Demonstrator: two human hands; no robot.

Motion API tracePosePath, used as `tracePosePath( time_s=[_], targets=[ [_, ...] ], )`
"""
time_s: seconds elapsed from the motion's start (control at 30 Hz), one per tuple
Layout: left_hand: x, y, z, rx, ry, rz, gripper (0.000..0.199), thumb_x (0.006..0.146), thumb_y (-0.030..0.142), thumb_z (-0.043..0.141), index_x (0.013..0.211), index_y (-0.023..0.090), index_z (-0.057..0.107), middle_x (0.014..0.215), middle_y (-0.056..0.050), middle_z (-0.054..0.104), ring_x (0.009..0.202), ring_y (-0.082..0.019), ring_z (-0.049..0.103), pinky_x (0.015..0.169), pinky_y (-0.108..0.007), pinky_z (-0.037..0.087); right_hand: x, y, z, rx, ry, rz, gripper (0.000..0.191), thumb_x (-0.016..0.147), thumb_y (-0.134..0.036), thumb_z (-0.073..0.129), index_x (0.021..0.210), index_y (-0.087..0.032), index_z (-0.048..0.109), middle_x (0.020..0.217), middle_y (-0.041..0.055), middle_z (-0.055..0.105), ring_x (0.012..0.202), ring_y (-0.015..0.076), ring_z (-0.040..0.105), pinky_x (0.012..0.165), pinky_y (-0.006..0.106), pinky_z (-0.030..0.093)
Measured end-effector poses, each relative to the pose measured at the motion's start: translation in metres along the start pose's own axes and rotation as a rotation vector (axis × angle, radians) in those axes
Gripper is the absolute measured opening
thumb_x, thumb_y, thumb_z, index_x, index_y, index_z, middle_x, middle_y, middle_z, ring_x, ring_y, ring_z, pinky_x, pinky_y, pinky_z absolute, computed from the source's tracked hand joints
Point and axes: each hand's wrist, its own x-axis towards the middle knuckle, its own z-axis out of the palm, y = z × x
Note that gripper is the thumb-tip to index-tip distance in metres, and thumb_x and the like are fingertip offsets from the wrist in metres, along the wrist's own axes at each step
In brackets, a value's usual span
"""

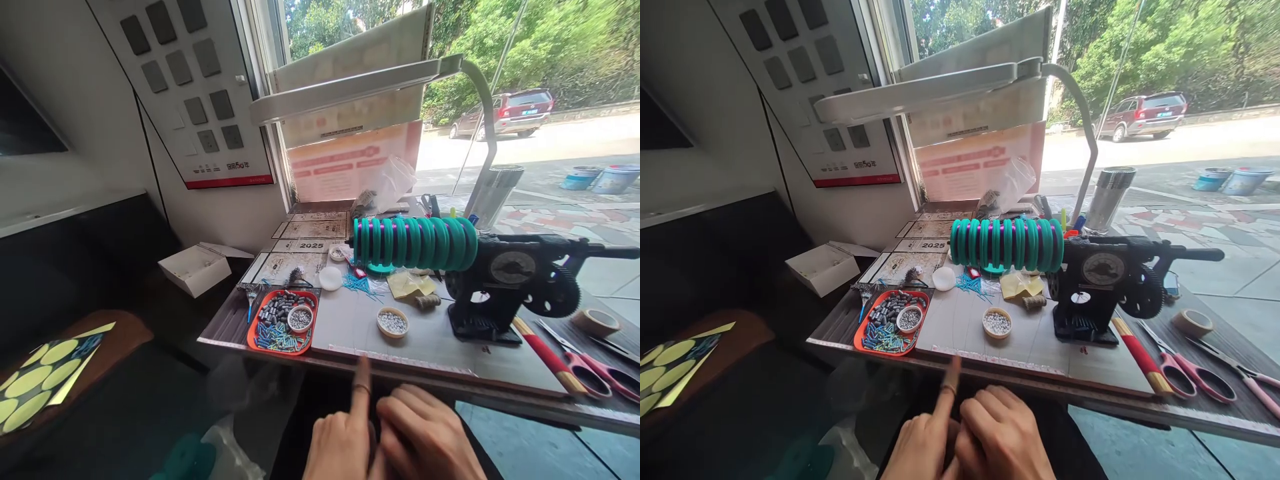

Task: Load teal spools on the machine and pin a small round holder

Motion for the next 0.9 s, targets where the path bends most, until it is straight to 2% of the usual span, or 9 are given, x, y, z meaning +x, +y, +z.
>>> tracePosePath(
  time_s=[0.1, 0.2, 0.3, 0.4, 0.5, 0.6, 0.67, 0.8, 0.9],
  targets=[
    [0.000, -0.004, 0.004, 0.088, 0.131, -0.009, 0.088, 0.070, 0.021, 0.044, 0.144, 0.004, 0.000, 0.063, -0.007, 0.068, 0.056, -0.023, 0.060, 0.049, -0.030, 0.024, -0.002, 0.001, -0.002, 0.011, 0.002, -0.002, 0.025, 0.085, -0.010, 0.034, 0.065, -0.022, 0.044, 0.053, -0.0032, 0.053, 0.045, 0.0105, 0.050, 0.046, 0.021, 0.039],
    [-0.002, 0.000, 0.004, 0.313, 0.180, 0.068, 0.086, 0.063, 0.012, 0.047, 0.144, 0.008, 0.019, 0.060, -0.006, 0.068, 0.052, -0.021, 0.059, 0.047, -0.030, 0.022, 0.002, 0.005, -0.005, -0.015, -0.043, 0.075, 0.020, 0.091, -0.013, 0.031, 0.082, -0.020, 0.048, 0.066, -0.0004, 0.060, 0.055, 0.0127, 0.058, 0.051, 0.022, 0.044],
    [-0.005, 0.007, 0.002, 0.474, 0.296, 0.103, 0.076, 0.062, 0.005, 0.047, 0.137, 0.010, 0.038, 0.061, -0.006, 0.067, 0.053, -0.020, 0.061, 0.047, -0.029, 0.026, 0.004, 0.008, -0.003, -0.108, -0.070, 0.035, 0.018, 0.091, -0.014, 0.031, 0.087, -0.020, 0.048, 0.068, 0.0007, 0.061, 0.056, 0.0156, 0.059, 0.051, 0.025, 0.046],
    [-0.003, 0.008, 0.007, 0.532, 0.368, 0.121, 0.067, 0.062, 0.003, 0.050, 0.129, 0.008, 0.050, 0.061, -0.006, 0.066, 0.054, -0.020, 0.061, 0.048, -0.028, 0.030, -0.001, 0.008, 0.006, -0.178, -0.146, 0.004, 0.021, 0.083, -0.004, 0.034, 0.085, -0.018, 0.049, 0.068, 0.0024, 0.062, 0.057, 0.0176, 0.061, 0.052, 0.027, 0.045],
    [0.004, 0.005, 0.016, 0.546, 0.412, 0.143, 0.053, 0.064, 0.009, 0.055, 0.117, 0.006, 0.059, 0.060, -0.009, 0.065, 0.052, -0.020, 0.060, 0.048, -0.028, 0.032, -0.006, 0.008, 0.011, -0.198, -0.214, 0.004, 0.027, 0.072, 0.002, 0.037, 0.082, -0.018, 0.051, 0.066, 0.0025, 0.062, 0.055, 0.0195, 0.062, 0.051, 0.028, 0.043],
    [0.008, 0.004, 0.016, 0.530, 0.400, 0.151, 0.041, 0.066, 0.014, 0.058, 0.105, 0.007, 0.065, 0.061, -0.011, 0.066, 0.051, -0.022, 0.059, 0.047, -0.029, 0.030, -0.005, 0.008, 0.007, -0.182, -0.246, 0.021, 0.023, 0.070, 0.002, 0.043, 0.074, -0.020, 0.050, 0.061, 0.0010, 0.061, 0.051, 0.0191, 0.060, 0.049, 0.027, 0.040],
    [0.007, 0.006, 0.009, 0.510, 0.327, 0.156, 0.029, 0.068, 0.014, 0.057, 0.095, 0.009, 0.067, 0.063, -0.012, 0.067, 0.053, -0.023, 0.060, 0.047, -0.029, 0.027, -0.001, 0.008, 0.001, -0.161, -0.261, 0.028, 0.021, 0.069, 0.000, 0.047, 0.069, -0.021, 0.048, 0.060, 0.0005, 0.060, 0.050, 0.0178, 0.059, 0.047, 0.025, 0.039],
    [0.003, 0.009, -0.006, 0.470, 0.201, 0.205, 0.010, 0.072, 0.011, 0.055, 0.073, 0.011, 0.065, 0.063, -0.012, 0.066, 0.057, -0.023, 0.060, 0.047, -0.029, 0.020, 0.005, 0.011, -0.004, 0.069, -0.482, 0.223, 0.021, 0.068, 0.002, 0.048, 0.067, -0.019, 0.053, 0.064, 0.0010, 0.064, 0.054, 0.0158, 0.059, 0.048, 0.022, 0.036],
    [0.002, 0.004, 0.001, 0.465, 0.262, 0.306, 0.007, 0.073, 0.015, 0.058, 0.067, 0.013, 0.062, 0.059, -0.010, 0.063, 0.054, -0.020, 0.057, 0.047, -0.031, 0.013, 0.004, 0.015, 0.000, 0.201, -0.593, 0.338, 0.024, 0.068, 0.003, 0.046, 0.064, -0.018, 0.057, 0.061, -0.0005, 0.065, 0.052, 0.0136, 0.058, 0.047, 0.020, 0.033]
  ],
)
